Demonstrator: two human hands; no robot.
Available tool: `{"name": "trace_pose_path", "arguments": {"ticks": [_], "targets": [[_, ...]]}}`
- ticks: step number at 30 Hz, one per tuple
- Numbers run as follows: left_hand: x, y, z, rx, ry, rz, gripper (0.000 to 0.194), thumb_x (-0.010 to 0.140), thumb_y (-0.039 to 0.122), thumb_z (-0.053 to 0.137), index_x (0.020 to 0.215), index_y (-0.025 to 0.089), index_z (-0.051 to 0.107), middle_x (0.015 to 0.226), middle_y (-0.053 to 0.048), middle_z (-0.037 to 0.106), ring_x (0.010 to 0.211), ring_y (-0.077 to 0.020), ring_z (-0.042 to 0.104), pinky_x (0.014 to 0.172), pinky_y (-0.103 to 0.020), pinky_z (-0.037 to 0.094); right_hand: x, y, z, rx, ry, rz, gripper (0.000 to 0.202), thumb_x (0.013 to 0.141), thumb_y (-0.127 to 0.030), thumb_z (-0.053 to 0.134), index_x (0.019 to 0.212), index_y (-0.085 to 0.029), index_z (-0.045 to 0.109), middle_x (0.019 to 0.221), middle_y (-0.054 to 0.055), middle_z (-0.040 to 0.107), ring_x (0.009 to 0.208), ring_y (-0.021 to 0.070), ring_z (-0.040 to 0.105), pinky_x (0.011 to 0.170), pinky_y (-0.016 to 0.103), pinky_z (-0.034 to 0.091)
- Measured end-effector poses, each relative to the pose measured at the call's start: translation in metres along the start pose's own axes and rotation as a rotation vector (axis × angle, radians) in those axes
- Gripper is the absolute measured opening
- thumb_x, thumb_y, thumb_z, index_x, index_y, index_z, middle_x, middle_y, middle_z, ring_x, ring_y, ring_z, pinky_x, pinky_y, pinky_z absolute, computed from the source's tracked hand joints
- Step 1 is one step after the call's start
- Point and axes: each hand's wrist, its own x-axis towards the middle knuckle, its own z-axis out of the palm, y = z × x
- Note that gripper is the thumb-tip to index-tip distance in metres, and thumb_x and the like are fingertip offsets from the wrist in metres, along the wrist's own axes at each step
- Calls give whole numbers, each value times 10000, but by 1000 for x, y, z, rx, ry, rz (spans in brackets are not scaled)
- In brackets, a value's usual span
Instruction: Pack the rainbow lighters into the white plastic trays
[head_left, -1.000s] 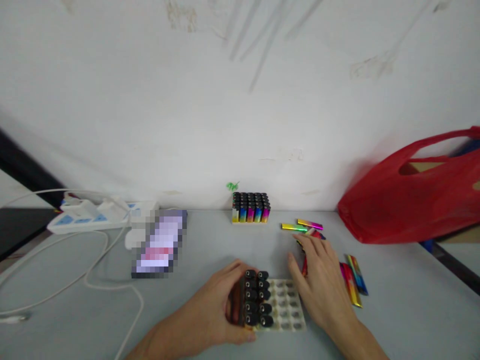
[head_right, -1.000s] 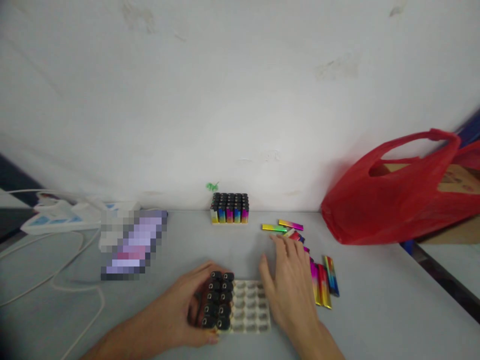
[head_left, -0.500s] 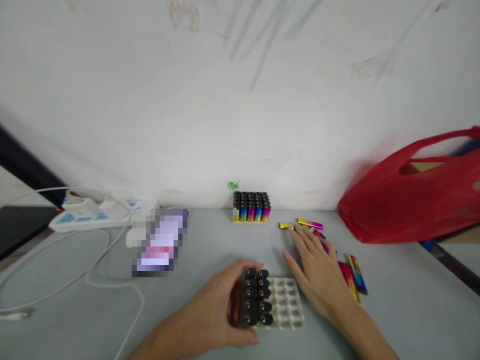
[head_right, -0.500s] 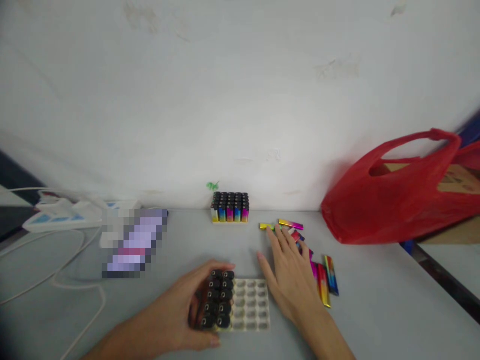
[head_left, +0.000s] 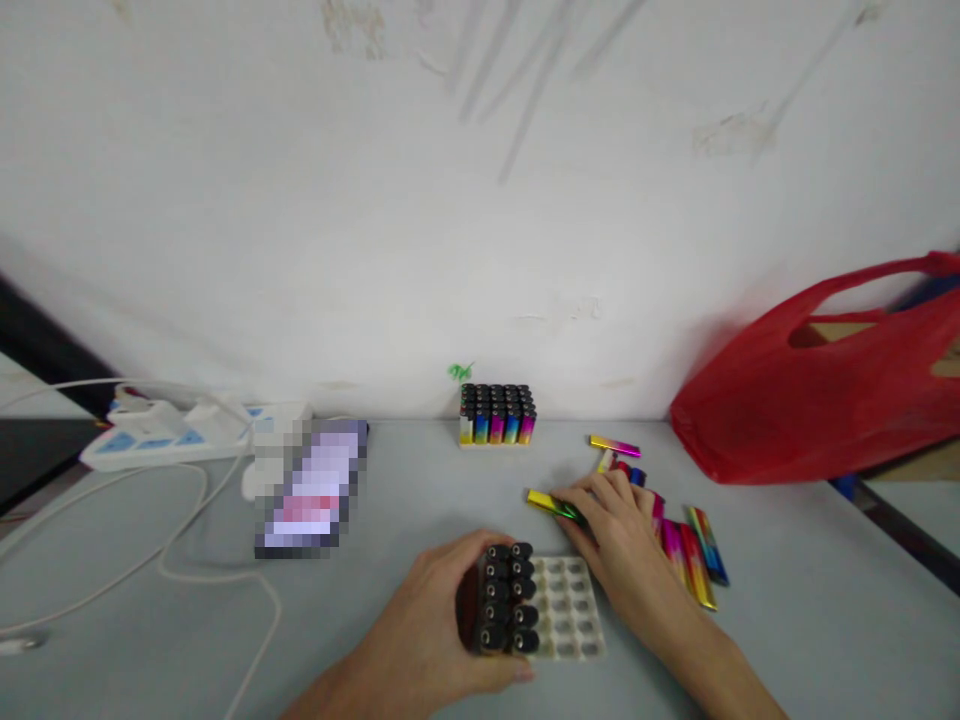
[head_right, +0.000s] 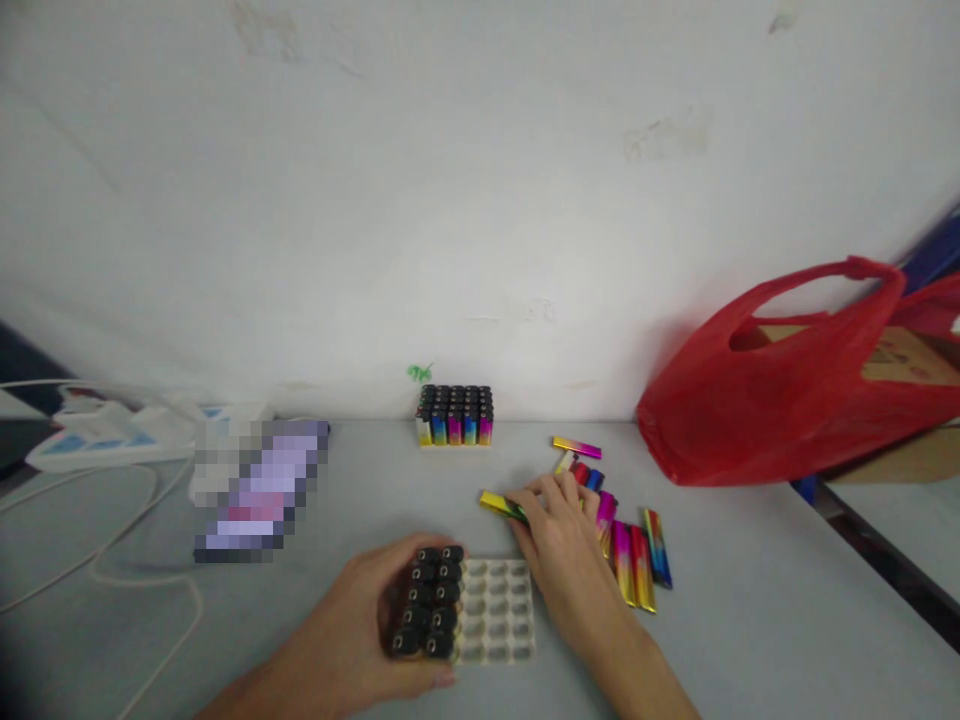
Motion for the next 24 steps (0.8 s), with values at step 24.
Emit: {"name": "trace_pose_path", "arguments": {"ticks": [24], "targets": [[1, 4, -8, -123, -84, -9, 611, 658, 222, 999, 1195, 223, 707, 1086, -17, 808, 983, -278, 769, 816, -306, 603, 2, -22, -24, 745, 141, 235, 141, 1026, -424, 796, 1072, -293, 812, 1032, 35, 745, 1023, 283, 641, 953, 429, 441]]}}
